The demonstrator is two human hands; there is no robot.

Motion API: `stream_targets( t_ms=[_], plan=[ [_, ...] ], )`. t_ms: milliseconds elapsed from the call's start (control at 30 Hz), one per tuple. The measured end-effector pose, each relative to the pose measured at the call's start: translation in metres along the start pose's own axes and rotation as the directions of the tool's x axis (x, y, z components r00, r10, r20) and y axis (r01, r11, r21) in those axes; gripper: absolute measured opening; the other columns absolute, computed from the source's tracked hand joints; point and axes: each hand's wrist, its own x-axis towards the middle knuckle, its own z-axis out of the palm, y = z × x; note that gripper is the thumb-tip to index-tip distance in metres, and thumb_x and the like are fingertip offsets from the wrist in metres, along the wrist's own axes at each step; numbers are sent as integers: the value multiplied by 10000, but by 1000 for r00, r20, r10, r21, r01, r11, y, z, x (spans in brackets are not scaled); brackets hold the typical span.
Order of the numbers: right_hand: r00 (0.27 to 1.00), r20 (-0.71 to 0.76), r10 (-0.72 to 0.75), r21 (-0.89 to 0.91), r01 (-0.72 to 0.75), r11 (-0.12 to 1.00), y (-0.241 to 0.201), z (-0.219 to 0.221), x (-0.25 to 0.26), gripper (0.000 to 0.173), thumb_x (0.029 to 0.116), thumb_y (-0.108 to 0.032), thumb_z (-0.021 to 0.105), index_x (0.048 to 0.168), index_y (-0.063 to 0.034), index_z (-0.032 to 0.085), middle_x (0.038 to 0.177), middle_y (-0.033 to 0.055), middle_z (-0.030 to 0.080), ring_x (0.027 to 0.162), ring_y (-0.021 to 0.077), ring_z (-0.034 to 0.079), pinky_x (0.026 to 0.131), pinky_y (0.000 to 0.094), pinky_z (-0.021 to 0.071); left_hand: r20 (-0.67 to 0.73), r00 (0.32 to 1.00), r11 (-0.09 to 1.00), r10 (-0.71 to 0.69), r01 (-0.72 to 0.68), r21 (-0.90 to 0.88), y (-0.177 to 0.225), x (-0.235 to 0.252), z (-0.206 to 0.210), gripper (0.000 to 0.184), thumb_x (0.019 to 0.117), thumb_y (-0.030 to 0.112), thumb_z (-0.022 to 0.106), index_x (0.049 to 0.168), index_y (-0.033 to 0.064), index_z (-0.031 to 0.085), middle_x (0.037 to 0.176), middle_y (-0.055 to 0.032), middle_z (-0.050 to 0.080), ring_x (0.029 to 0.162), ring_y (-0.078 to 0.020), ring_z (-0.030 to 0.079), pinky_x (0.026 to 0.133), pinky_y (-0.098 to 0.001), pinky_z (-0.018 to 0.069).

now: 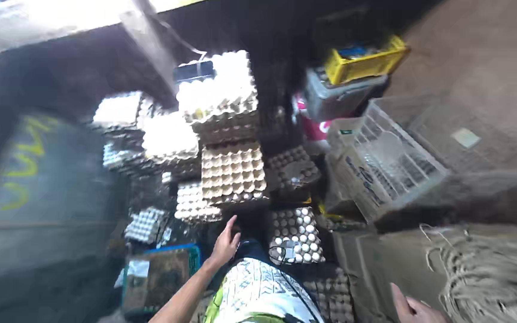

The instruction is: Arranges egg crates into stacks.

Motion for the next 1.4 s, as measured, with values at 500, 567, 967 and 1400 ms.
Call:
stream_targets(
  t_ms=[500,567,967,1400],
  plan=[
    [605,286,-743,249,702,667,-156,46,134,444,998,-465,571,1322,-180,676,1201,69,730,1068,243,712,926,546,572,-351,469,571,-810,765,-297,-164,-183,1,445,927,351,717,1262,59,687,1505,-283,437,1330,-430,507,1074,-579,464],
    [601,367,-710,283,655,701,-187,58,145,471,972,-534,593,1302,-212,687,1210,13,729,1105,168,695,973,491,567,-374,412,544,-831,742,-391,-173,-195,-9,399,937,332,715,1211,42,711,1398,-291,537,1307,-430,522,1068,-595,453],
    [928,177,-328,483,208,851,-367,157,207,947,891,-447,777,1545,52,306,1513,273,444,1362,308,508,1120,398,460,-98,616,613,-782,731,-298,-207,-154,-33,484,927,405,692,1277,72,668,1601,-241,332,1372,-398,489,1079,-569,476],
    [983,182,-22,337,-42,941,-427,212,229,823,874,-310,797,1496,32,382,1363,222,578,1193,260,625,1003,423,541,-88,437,427,-895,785,-448,-334,-200,-174,392,982,347,641,1241,56,683,1451,-170,539,1363,-299,509,1131,-496,435]
  ],
)
